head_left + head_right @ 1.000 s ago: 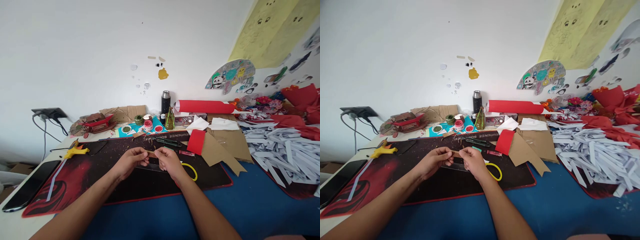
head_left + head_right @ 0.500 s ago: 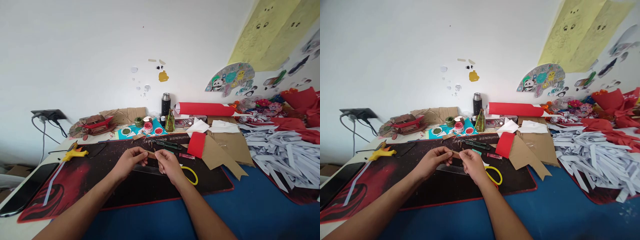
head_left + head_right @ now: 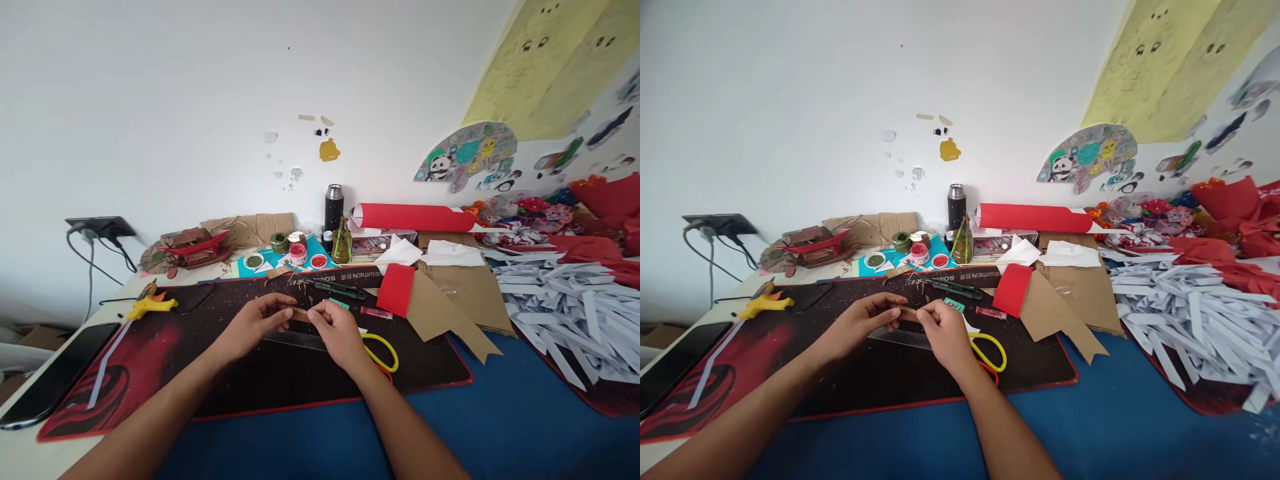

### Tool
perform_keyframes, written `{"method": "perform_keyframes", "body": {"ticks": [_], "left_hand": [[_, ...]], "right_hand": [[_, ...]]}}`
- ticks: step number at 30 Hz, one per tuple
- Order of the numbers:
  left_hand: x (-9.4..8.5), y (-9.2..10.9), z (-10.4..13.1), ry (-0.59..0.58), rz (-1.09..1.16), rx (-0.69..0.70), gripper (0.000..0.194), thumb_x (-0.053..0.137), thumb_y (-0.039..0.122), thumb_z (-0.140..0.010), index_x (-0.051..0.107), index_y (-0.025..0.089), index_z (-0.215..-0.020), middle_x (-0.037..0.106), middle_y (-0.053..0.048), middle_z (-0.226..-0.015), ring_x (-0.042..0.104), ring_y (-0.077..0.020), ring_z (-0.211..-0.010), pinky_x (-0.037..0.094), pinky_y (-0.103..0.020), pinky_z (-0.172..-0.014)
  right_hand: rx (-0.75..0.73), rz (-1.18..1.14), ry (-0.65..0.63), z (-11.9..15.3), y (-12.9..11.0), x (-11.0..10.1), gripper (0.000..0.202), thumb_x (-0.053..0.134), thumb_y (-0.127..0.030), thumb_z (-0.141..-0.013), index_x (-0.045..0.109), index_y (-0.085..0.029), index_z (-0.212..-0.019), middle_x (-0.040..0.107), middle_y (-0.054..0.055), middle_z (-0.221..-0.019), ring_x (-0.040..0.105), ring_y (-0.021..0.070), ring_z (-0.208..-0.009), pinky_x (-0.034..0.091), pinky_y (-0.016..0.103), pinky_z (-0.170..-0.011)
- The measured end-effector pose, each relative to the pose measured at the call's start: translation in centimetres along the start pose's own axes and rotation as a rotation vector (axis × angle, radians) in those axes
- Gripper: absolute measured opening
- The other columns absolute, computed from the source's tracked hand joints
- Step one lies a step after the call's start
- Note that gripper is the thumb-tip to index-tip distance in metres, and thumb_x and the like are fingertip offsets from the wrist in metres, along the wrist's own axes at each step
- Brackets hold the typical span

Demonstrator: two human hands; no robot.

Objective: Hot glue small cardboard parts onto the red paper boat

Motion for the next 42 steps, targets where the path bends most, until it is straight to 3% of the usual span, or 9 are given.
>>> {"method": "perform_keyframes", "body": {"ticks": [2,7,13,18,21,35,42], "left_hand": [[-0.4,0.3,0.0,-0.018,-0.005,0.000,0.051,0.080,0.060,-0.084,0.078,0.019,-0.114,0.078,-0.006,-0.090,0.068,-0.0210,-0.075,0.055,-0.033,-0.074],[-0.7,0.5,0.0,-0.056,-0.230,0.022,0.033,0.075,0.053,-0.088,0.080,0.021,-0.095,0.077,-0.004,-0.086,0.066,-0.0222,-0.079,0.049,-0.031,-0.073],[2.0,-0.6,0.6,-0.218,-0.255,0.003,0.024,0.071,0.045,-0.092,0.078,0.022,-0.089,0.077,-0.002,-0.088,0.066,-0.0219,-0.083,0.048,-0.030,-0.077],[2.4,-1.9,0.2,-0.126,0.033,-0.078,0.038,0.080,0.057,-0.085,0.072,0.020,-0.085,0.072,-0.002,-0.079,0.064,-0.0191,-0.072,0.051,-0.031,-0.072],[2.2,-2.1,0.1,-0.047,0.149,-0.100,0.044,0.085,0.060,-0.079,0.071,0.019,-0.083,0.071,-0.002,-0.075,0.063,-0.0177,-0.068,0.052,-0.031,-0.070],[3.5,-2.3,0.7,-0.072,0.215,-0.113,0.047,0.089,0.061,-0.076,0.073,0.018,-0.081,0.076,-0.005,-0.076,0.069,-0.0193,-0.069,0.056,-0.032,-0.068],[1.7,-1.0,0.3,-0.021,0.136,-0.040,0.053,0.082,0.071,-0.082,0.075,0.018,-0.083,0.074,-0.004,-0.077,0.066,-0.0178,-0.071,0.055,-0.031,-0.072]], "right_hand": [[-0.004,0.029,0.000,0.1,0.0,0.0,0.027,0.062,-0.045,-0.096,0.069,-0.022,-0.086,0.054,-0.003,-0.066,0.048,0.0164,-0.062,0.034,0.029,-0.061],[-0.010,0.057,0.005,0.0,0.3,0.1,0.026,0.063,-0.045,-0.096,0.071,-0.022,-0.086,0.057,-0.002,-0.068,0.051,0.0176,-0.065,0.036,0.030,-0.062],[-0.006,-0.014,-0.023,0.0,0.6,0.4,0.026,0.065,-0.046,-0.096,0.072,-0.022,-0.089,0.068,0.001,-0.076,0.060,0.0185,-0.069,0.043,0.031,-0.066],[0.086,-0.218,-0.036,-0.2,1.0,0.4,0.042,0.066,-0.064,-0.095,0.070,-0.022,-0.096,0.050,-0.007,-0.055,0.042,0.0132,-0.047,0.032,0.027,-0.048],[0.089,-0.269,-0.003,-0.2,0.7,0.0,0.049,0.068,-0.070,-0.092,0.069,-0.021,-0.096,0.045,-0.009,-0.051,0.037,0.0116,-0.044,0.028,0.026,-0.044],[0.080,-0.197,-0.049,-0.3,1.3,0.4,0.037,0.070,-0.060,-0.091,0.070,-0.023,-0.090,0.048,-0.007,-0.053,0.041,0.0124,-0.046,0.032,0.025,-0.046],[0.065,-0.140,-0.045,-0.2,1.0,0.4,0.034,0.068,-0.056,-0.093,0.070,-0.023,-0.088,0.050,-0.006,-0.056,0.041,0.0121,-0.047,0.032,0.026,-0.047]]}}
Point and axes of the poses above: each hand's wrist, its own z-axis away from the middle knuckle, its own x-axis out of the palm, y = z × x, the point moved 7 cm from there along -z, towards the middle knuckle
